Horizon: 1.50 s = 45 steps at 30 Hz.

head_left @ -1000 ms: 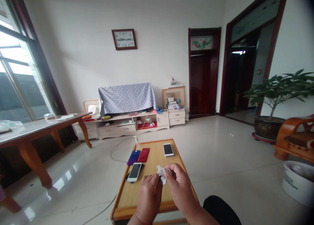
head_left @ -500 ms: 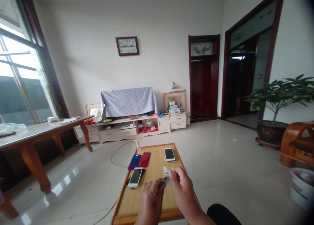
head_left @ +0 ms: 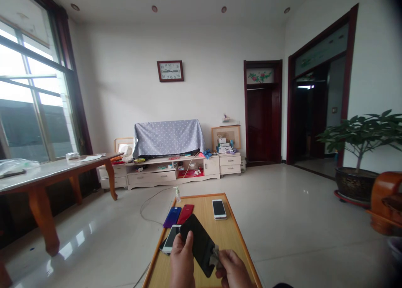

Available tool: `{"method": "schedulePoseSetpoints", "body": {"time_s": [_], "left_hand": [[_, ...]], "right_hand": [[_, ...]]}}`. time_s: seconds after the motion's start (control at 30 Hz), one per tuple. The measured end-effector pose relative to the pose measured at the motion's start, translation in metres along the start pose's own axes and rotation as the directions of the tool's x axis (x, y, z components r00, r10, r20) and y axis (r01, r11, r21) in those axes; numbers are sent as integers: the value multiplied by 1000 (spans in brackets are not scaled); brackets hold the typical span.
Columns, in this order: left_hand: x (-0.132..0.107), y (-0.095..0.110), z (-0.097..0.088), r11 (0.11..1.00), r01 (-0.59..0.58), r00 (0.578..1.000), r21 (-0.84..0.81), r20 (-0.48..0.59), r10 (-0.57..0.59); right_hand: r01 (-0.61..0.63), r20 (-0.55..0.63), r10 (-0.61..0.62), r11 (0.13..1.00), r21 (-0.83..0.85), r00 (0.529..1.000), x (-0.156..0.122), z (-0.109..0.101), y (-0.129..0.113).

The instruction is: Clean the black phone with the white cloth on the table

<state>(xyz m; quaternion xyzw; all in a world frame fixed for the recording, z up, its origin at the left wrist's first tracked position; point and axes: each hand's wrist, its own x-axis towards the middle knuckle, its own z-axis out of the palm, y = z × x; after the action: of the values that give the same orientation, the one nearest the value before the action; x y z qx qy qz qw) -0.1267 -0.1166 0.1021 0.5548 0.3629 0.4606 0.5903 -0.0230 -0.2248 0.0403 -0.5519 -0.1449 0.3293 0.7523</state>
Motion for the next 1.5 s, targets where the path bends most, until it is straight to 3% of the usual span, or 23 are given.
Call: {"method": "schedulePoseSetpoints", "body": {"time_s": [0.2,0.43,0.57,0.63,0.73,0.8,0.87,0.93,1.0,1.17,1.33,1.5], "left_hand": [[5,-19,3,978,157,986,-135,-42,-164],[7,-45,5,899,332,940,-285,180,-290],[15,-62,2,905,369,922,-211,208,-327],[21,-72,-2,952,293,946,-86,174,-275],[29,-83,-12,975,-50,989,218,146,18],[35,-84,-17,840,-291,944,457,281,174],[40,-81,-19,655,-436,865,618,489,115],[45,-77,-17,517,-510,798,688,603,-15],[50,-78,-12,445,-545,770,711,635,-72],[57,-94,-1,379,-581,769,720,639,-34],[58,-100,4,376,-492,835,785,548,-52],[63,-107,13,328,-382,911,864,412,-24]], "right_hand": [[-56,-71,60,997,60,996,8,4,12],[-128,-81,127,992,-1,989,24,-13,16],[-102,-5,103,994,42,995,38,-23,13],[-95,13,94,995,21,995,45,-27,11],[-121,-7,121,991,-55,993,53,-33,8],[-151,-30,148,983,-102,988,58,-36,8],[-168,-50,163,977,-130,985,62,-39,7],[-171,-62,164,975,-144,985,65,-41,5],[-167,-61,160,974,-155,985,68,-43,3],[-153,-20,153,952,-267,988,81,-57,-2],[32,-106,-84,908,-417,991,98,-74,2],[112,-79,-161,897,-428,984,94,-72,5]]}}
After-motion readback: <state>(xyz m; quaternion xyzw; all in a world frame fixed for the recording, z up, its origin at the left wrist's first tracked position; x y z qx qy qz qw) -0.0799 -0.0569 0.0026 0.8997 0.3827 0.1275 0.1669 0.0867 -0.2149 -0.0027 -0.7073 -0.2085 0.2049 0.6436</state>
